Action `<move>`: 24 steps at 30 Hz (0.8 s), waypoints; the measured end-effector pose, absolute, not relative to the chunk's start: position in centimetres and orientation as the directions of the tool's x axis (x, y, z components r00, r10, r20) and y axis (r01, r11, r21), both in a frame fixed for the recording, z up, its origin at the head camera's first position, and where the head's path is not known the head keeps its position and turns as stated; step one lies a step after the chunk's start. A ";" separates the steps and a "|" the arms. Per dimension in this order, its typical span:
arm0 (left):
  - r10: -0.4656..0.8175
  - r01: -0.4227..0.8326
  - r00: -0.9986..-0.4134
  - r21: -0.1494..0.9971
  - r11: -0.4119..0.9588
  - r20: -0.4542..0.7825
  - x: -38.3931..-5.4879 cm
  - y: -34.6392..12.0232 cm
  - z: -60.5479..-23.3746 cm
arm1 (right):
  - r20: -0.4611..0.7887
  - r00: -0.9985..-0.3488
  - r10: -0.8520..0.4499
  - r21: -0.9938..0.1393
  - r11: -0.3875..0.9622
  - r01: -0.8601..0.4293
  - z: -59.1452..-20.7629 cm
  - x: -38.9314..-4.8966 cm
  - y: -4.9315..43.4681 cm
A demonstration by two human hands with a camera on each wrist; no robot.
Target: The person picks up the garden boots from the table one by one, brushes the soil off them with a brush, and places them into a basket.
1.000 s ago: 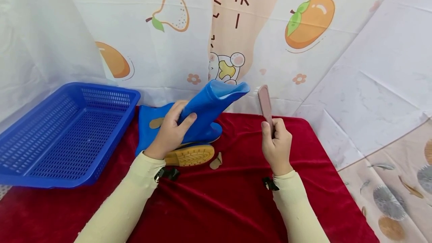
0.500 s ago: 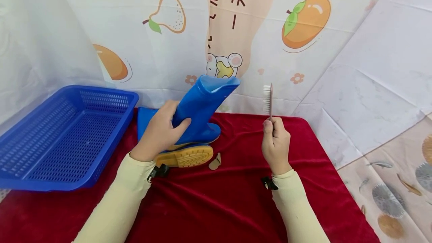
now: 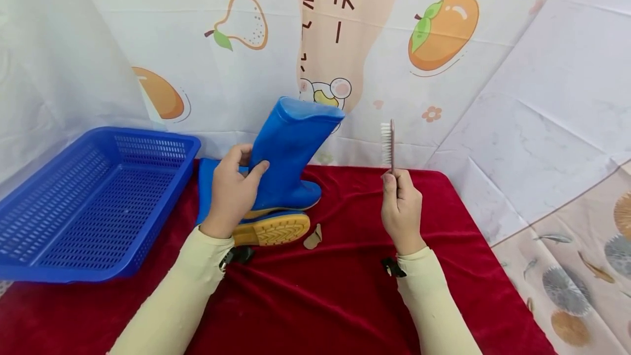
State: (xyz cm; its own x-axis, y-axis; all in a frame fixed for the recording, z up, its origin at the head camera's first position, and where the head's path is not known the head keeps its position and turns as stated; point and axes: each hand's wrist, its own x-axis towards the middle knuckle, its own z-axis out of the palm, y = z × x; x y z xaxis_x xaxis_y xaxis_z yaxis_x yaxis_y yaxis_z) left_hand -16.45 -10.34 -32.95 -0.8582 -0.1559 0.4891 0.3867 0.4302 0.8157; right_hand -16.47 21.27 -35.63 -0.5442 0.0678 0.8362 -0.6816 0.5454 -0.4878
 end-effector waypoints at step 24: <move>-0.292 0.623 -0.777 0.749 -0.228 0.557 -17.6 -8.9 -34.9 | 0.602 -0.774 -0.198 -0.482 0.682 -0.550 -35.6 -16.1 21.1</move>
State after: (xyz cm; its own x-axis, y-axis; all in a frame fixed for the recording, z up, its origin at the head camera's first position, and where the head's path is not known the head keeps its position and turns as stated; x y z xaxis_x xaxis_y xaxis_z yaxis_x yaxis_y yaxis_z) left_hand -17.63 -8.87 -34.94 -0.7772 -0.2919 0.5575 0.6226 -0.2278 0.7486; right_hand -16.13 21.08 -35.57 -0.7738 -0.1980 0.6017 -0.5495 0.6823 -0.4822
